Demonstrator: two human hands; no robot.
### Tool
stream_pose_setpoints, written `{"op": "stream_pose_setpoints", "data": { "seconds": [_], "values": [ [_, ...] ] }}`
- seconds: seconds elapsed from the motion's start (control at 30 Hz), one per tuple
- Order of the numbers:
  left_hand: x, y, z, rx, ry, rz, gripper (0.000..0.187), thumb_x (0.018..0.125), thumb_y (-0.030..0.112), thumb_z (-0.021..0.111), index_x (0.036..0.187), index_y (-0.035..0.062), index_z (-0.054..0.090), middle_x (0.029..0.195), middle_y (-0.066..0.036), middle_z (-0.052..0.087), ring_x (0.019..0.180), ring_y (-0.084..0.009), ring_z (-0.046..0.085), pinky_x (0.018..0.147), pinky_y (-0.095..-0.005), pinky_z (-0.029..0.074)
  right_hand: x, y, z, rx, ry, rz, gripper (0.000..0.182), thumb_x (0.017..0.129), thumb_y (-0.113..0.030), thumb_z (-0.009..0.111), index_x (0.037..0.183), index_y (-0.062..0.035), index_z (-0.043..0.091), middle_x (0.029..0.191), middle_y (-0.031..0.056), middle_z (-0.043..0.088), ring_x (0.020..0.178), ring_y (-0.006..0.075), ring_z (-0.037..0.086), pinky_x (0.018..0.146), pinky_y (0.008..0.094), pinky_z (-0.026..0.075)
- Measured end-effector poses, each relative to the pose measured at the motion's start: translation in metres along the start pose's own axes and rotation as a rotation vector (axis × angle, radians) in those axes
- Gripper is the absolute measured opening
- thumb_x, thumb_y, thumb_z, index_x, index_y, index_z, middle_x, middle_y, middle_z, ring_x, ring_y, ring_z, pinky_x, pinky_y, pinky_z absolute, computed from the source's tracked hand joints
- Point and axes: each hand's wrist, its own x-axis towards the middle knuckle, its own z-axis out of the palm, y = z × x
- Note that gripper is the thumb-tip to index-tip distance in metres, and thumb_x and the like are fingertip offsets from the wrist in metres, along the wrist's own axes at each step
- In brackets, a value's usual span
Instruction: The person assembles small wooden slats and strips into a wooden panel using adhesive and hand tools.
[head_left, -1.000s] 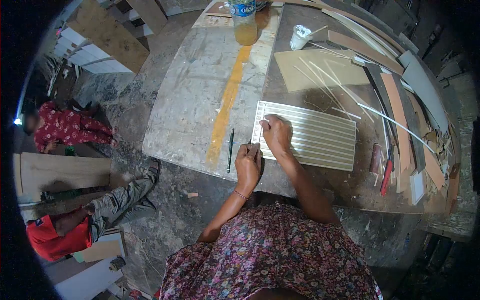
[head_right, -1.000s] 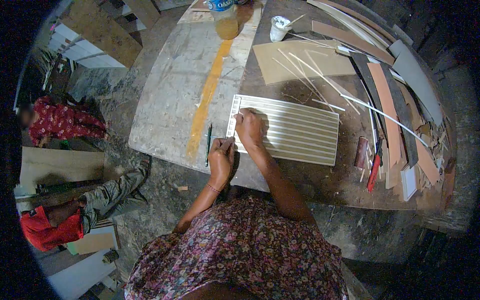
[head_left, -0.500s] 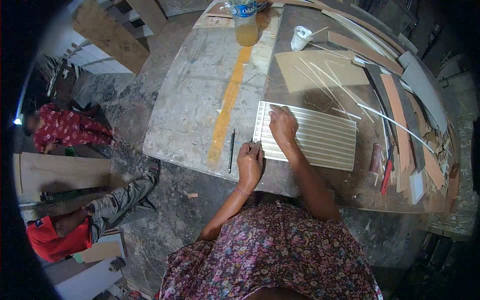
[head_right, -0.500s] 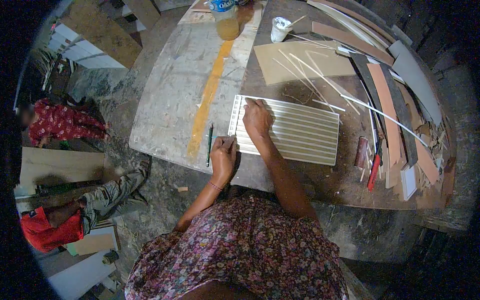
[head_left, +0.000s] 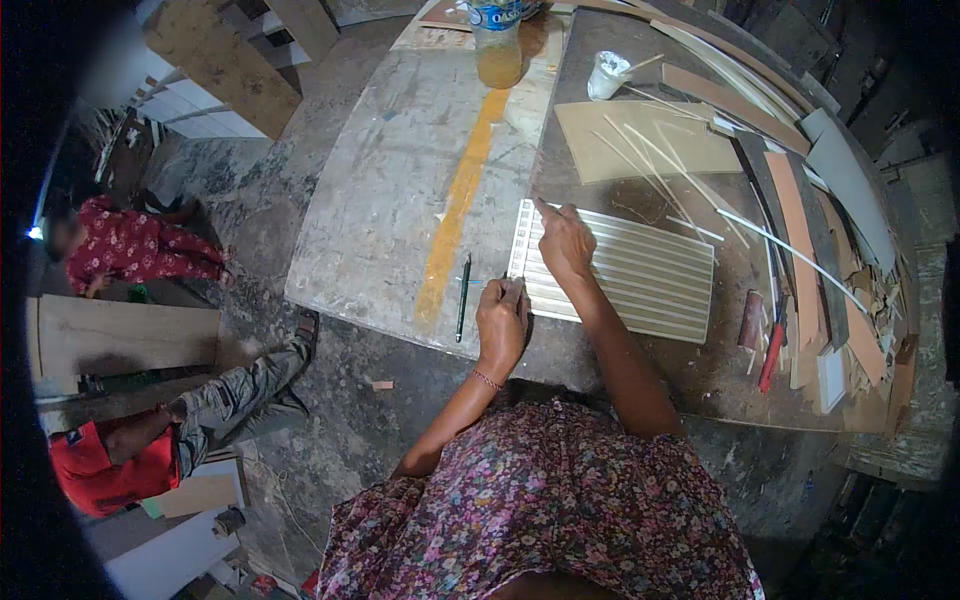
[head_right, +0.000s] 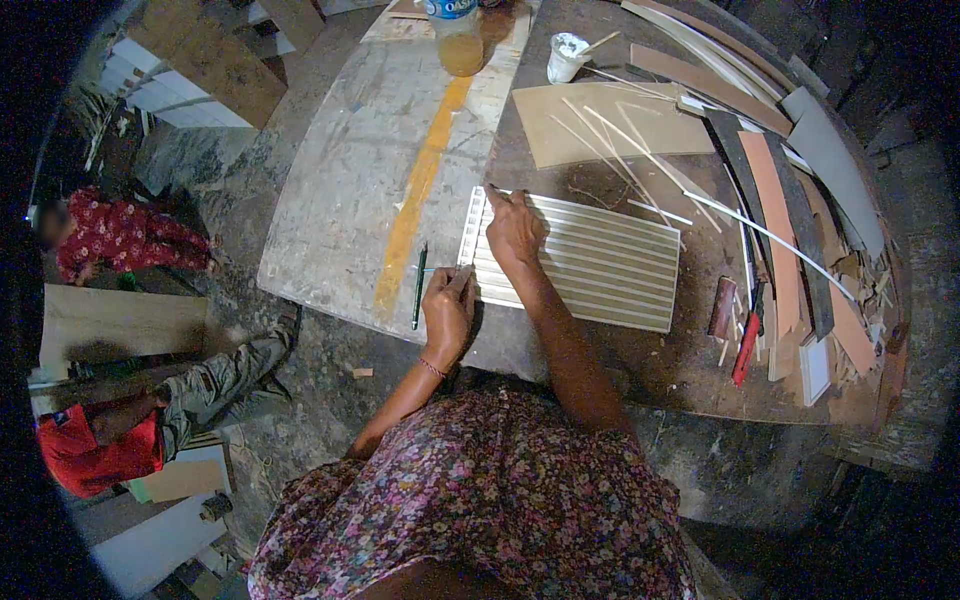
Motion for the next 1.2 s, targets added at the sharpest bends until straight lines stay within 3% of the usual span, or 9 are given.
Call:
{"op": "stream_pose_setpoints", "data": {
  "seconds": [0.47,0.57,0.67,0.77,1.07,1.2],
  "values": [
    [0.003,0.0,-0.002,0.05,-0.049,-0.015,0.021,0.068,-0.004,0.055,0.088,-0.0023,0.06,0.076,-0.017,0.054,0.07,-0.0311,0.054,0.062,-0.0366,0.045,0.01,0.009,0.011,-0.037,0.047,-0.063,0.027,0.078,-0.018,0.054,0.105,-0.0196,0.058,0.087,0.016,0.058,0.08,0.0311,0.057,0.067,0.0391,0.045],
    [0.002,-0.003,-0.001,0.039,-0.006,0.024,0.022,0.068,-0.005,0.056,0.088,-0.001,0.062,0.073,-0.017,0.054,0.065,-0.031,0.054,0.058,-0.0361,0.044,0.017,0.005,0.004,-0.02,-0.042,0.031,0.026,0.077,-0.022,0.056,0.102,-0.0195,0.059,0.084,0.0152,0.06,0.082,0.0309,0.057,0.069,0.0393,0.045],
    [0.001,-0.004,-0.001,0.027,-0.041,0.031,0.026,0.065,-0.007,0.054,0.089,-0.0029,0.059,0.077,-0.018,0.053,0.071,-0.0315,0.054,0.062,-0.0373,0.045,0.024,0.002,-0.002,0.044,-0.116,0.075,0.021,0.077,-0.021,0.055,0.096,-0.0147,0.061,0.088,0.0158,0.06,0.085,0.0326,0.058,0.07,0.0455,0.044],
    [0.001,0.0,-0.006,0.047,-0.079,0.029,0.029,0.062,-0.008,0.054,0.09,-0.003,0.059,0.077,-0.018,0.053,0.072,-0.0321,0.053,0.062,-0.0379,0.045,0.026,-0.006,-0.016,0.14,-0.132,0.088,0.02,0.075,-0.02,0.057,0.094,-0.0124,0.061,0.087,0.0166,0.061,0.083,0.0319,0.058,0.07,0.0438,0.044],
    [-0.003,0.006,-0.007,-0.057,0.084,-0.029,0.024,0.071,-0.004,0.057,0.094,-0.0009,0.059,0.078,-0.018,0.054,0.072,-0.032,0.055,0.061,-0.0354,0.044,0.033,-0.003,-0.011,0.149,-0.132,0.092,0.015,0.072,-0.021,0.062,0.087,-0.0173,0.063,0.083,0.0122,0.062,0.08,0.0313,0.059,0.066,0.0413,0.045],
    [-0.016,0.0,-0.016,-0.082,0.048,-0.081,0.02,0.071,-0.001,0.058,0.091,-0.0017,0.057,0.078,-0.018,0.051,0.075,-0.0337,0.054,0.063,-0.0363,0.044,0.036,0.003,-0.004,0.167,-0.129,0.103,0.013,0.072,-0.022,0.062,0.085,-0.0195,0.063,0.082,0.0106,0.062,0.079,0.0307,0.059,0.065,0.0407,0.045]
  ]
}}
